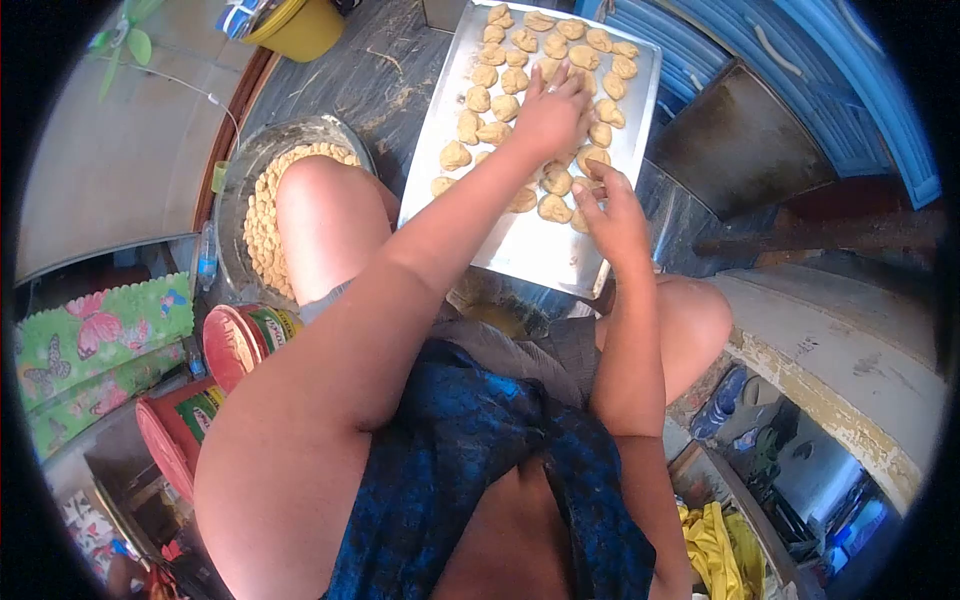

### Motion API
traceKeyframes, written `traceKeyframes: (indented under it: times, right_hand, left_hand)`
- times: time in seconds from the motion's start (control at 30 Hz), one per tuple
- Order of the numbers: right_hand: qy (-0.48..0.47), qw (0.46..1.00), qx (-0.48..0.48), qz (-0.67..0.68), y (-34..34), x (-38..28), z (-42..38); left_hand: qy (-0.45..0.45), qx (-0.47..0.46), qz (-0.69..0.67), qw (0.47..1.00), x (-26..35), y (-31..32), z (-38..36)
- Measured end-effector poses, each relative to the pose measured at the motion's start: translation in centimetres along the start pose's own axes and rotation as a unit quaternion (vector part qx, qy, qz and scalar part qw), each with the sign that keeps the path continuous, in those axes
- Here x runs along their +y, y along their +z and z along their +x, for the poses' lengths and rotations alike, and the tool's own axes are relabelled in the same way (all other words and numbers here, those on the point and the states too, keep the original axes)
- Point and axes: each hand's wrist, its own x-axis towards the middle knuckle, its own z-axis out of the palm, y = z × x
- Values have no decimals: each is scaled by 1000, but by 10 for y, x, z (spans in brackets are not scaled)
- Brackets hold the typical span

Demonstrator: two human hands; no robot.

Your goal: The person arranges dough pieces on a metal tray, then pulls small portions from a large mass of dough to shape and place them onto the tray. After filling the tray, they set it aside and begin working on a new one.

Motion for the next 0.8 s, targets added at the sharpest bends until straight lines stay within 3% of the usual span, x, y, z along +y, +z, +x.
traceKeyframes:
  times: [0.13,0.27,0.33,0.43,0.7,0.8]
  right_hand:
    - [-17,999,1,-28,-2,1,-1]
    - [-10,1000,2,-12,-8,-5,-4]
    - [-41,999,20,-14,-8,-6,-2]
    - [-5,1000,8,0,-11,-13,-4]
    - [-45,999,6,1,-11,-11,-4]
    - [-39,999,3,10,-11,-15,-3]
  left_hand:
    - [24,53,-71,996,-3,1,-26]
    - [40,37,-45,997,-7,0,-15]
    - [1,32,-76,997,-6,0,-4]
    - [-20,-3,20,1000,-3,4,10]
    - [-43,-51,66,996,6,3,18]
    - [-52,58,-44,996,4,8,31]
